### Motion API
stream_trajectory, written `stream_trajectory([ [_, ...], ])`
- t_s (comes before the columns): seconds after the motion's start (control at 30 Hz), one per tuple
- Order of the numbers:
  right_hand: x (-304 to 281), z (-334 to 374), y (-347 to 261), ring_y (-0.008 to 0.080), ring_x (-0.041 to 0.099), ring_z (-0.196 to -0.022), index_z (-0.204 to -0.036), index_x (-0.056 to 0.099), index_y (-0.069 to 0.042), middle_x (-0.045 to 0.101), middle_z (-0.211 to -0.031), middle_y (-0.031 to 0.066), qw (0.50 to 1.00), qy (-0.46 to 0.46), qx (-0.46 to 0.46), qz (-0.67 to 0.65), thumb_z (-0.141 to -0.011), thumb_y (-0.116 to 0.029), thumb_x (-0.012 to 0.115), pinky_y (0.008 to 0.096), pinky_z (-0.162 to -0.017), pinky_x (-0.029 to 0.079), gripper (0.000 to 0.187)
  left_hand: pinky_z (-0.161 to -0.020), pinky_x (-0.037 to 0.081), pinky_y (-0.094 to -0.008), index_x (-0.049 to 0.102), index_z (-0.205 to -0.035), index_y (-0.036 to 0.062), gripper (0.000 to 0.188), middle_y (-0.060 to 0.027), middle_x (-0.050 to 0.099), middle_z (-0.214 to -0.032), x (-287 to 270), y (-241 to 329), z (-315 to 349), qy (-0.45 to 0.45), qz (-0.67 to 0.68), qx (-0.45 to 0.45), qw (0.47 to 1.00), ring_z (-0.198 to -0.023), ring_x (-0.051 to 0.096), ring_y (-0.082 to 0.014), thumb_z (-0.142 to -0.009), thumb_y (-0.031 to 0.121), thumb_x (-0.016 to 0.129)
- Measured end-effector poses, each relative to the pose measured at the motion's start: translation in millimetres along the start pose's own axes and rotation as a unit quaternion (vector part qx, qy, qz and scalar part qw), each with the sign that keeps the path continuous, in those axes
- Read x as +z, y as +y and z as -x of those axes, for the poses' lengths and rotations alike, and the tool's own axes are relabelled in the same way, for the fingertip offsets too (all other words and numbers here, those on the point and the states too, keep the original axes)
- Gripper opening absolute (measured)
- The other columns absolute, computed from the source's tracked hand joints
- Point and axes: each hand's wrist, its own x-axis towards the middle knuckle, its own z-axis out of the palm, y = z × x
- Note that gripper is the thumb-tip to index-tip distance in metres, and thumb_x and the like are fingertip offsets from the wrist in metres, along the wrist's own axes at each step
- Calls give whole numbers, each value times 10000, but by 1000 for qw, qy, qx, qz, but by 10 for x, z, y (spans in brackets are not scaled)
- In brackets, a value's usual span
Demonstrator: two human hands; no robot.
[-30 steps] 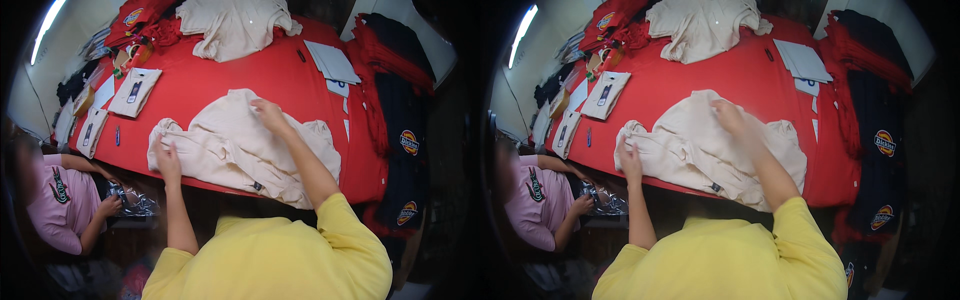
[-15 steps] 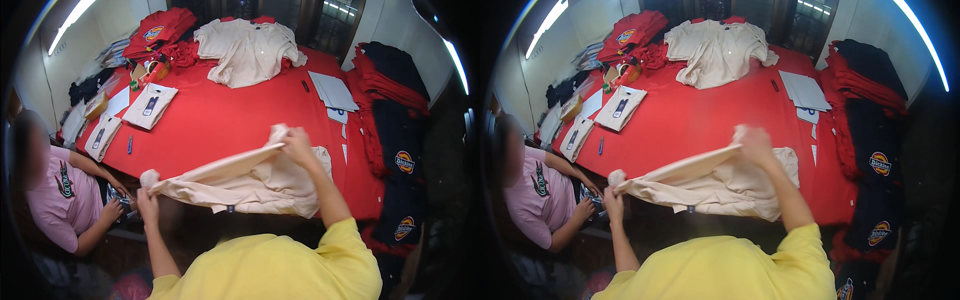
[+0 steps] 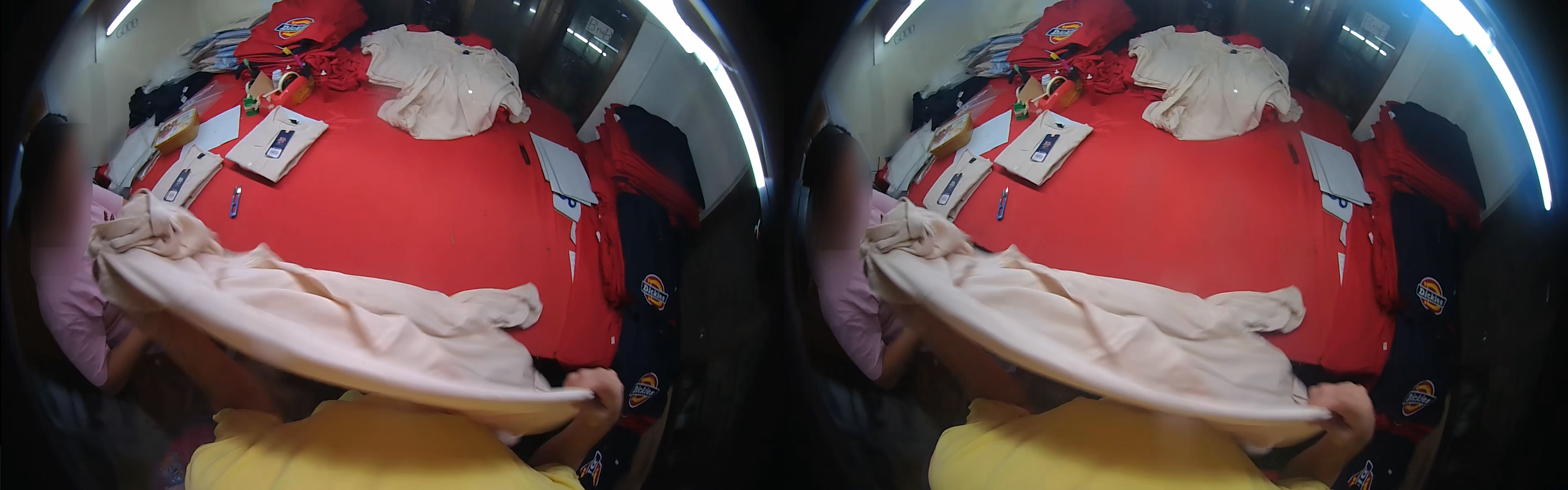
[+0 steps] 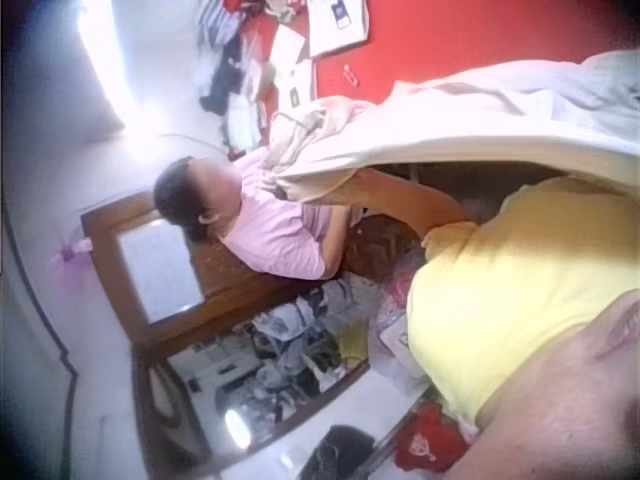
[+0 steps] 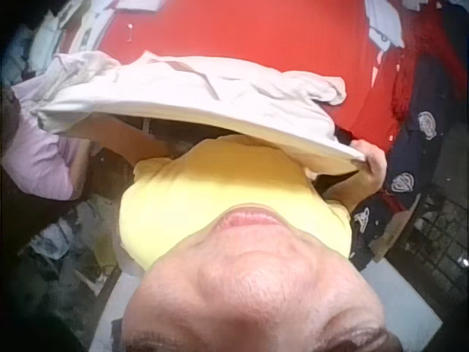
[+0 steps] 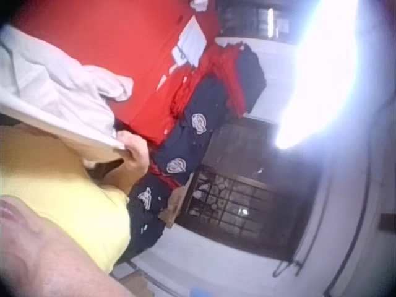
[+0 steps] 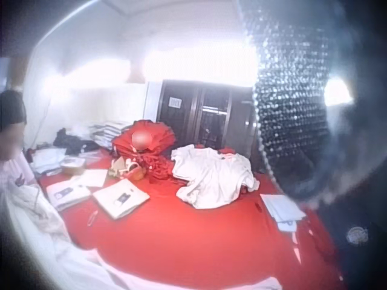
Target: The person folds several shirts on a table, aligning the sleeves and body before stacking them.
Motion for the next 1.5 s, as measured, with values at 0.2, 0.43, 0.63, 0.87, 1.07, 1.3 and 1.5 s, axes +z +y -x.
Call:
stream_trajectory([
  [0.2, -1118, -17, 47, 115, 504, -442, -707, 523, 6, 520, -584, 72, 936, -108, -279, -184, -839, 0, 648, 261, -354, 380, 182, -880, 502, -312, 558, -1184, -29, 351, -117, 615, -1113, 46, 1042, -141, -106, 239, 84, 962, -980, 617, -187, -895, 168, 552],
  [0.43, -1582, -1930, 1313, 81, 436, -748, -929, 575, -2, 487, -767, 6, 956, 215, 124, 157, -950, -109, 529, 221, -700, 367, 119, -934, 475, -298, 587, -1232, -2, 452, -119, 649, -1155, 2588, 958, -1332, -229, 244, 54, 941, -1068, 606, -206, -781, -5, 621],
  [0.63, -874, -2345, 2985, 323, 194, -1437, -1457, 363, -163, 256, -1544, 129, 797, 58, 229, 556, -948, -334, 524, 635, -1107, 117, 560, -1047, 371, -481, 377, -1410, 45, 587, -271, 269, -1490, 3917, 415, -647, -206, -133, 240, 939, -1272, 400, -477, -839, 79, 510],
  [0.87, -452, -1953, 4026, 318, 117, -1457, -1479, 334, -212, 179, -1581, 81, 740, 45, 365, 563, -963, -487, 425, 636, -1114, 57, 592, -1145, 112, -580, 337, -1473, 192, 620, -73, 246, -1558, 3828, -590, 464, -367, -356, 54, 858, -1446, 156, -325, -959, 536, 362],
  [1.07, -789, -1881, 4077, 306, 121, -1460, -1485, 314, -270, 191, -1579, 74, 719, 95, 427, 540, -959, -506, 414, 629, -1119, 71, 585, -1136, 165, -559, 438, -1408, 162, 560, -88, 338, -1504, 3500, -1046, 68, -305, -366, 35, 878, -1404, 266, -296, -938, 466, 459],
  [1.3, -1169, -2207, 4291, 327, 480, -1171, -1178, 638, -112, 557, -1276, 111, 800, 208, 257, 500, -900, -75, 473, 505, -1040, 327, 325, -930, 420, -481, 568, -1245, 31, 455, -183, 577, -1180, 3548, -1046, -282, -222, -361, -21, 905, -1086, 539, -341, -885, 308, 593],
  [1.5, -1698, -2836, 4878, 350, 497, -1208, -1319, 539, -84, 494, -1382, 148, 874, 204, 67, 436, -826, 108, 408, 432, -1033, 388, 545, -942, 406, -496, 535, -1287, 7, 535, -186, 555, -1197, 4705, -920, -565, -215, -343, 9, 914, -1098, 514, -379, -914, 389, 557],
])
